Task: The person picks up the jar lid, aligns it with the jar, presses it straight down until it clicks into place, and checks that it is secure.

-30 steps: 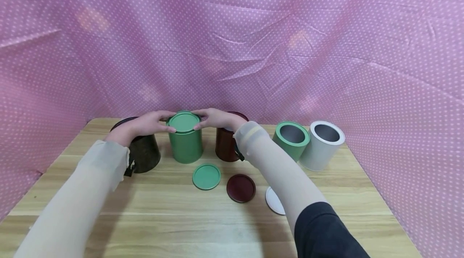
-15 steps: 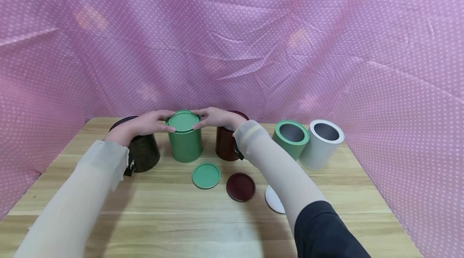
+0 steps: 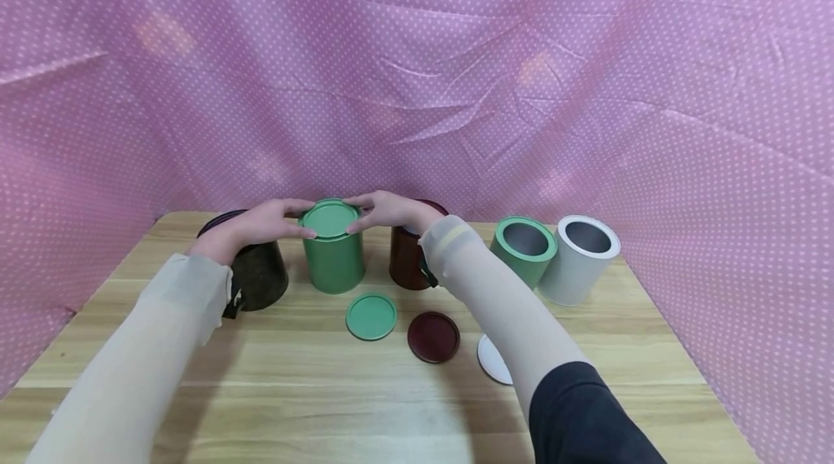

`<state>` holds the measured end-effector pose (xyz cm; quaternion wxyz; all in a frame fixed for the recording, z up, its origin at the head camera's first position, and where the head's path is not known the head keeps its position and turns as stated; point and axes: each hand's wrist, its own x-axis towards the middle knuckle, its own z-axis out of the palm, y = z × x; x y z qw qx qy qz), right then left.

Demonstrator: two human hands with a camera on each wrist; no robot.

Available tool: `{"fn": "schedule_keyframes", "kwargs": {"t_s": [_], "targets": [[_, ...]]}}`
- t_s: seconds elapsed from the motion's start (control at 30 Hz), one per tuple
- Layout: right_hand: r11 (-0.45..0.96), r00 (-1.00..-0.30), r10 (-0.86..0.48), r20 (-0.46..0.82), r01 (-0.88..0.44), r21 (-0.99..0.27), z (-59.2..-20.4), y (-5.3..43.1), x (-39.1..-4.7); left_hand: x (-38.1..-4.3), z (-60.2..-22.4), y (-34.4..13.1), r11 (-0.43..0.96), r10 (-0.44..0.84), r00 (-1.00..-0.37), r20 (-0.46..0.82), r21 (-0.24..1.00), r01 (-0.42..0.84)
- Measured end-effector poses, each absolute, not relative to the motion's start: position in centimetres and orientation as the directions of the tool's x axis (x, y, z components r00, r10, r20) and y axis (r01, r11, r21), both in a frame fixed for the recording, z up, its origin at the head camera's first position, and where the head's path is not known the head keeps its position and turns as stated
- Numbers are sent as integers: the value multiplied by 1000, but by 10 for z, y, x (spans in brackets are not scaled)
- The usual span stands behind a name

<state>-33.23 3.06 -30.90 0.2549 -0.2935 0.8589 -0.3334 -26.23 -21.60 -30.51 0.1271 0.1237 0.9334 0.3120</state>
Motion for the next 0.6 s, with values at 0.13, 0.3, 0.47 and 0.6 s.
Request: {"fn": "schedule_keyframes", "kwargs": {"t_s": [0.13,0.3,0.47,0.6], "targets": [[613,-705,-666,-245,-329,-718,-309,30,-333,-262,-305,-216,777,293,-943,-156,614,140],[620,-709,-661,-244,-334,-710,-308,30,-334,-262,-303,-215,781,293,-944,-155,608,143],[623,-709,-659,-252,-327,-711,-308,29,-334,-260,-302,-215,780,292,-942,-167,612,133],[627,-705,-658,-264,-319,-711,-307,28,-333,-260,-301,-215,785,292,-940,-176,605,131]]}}
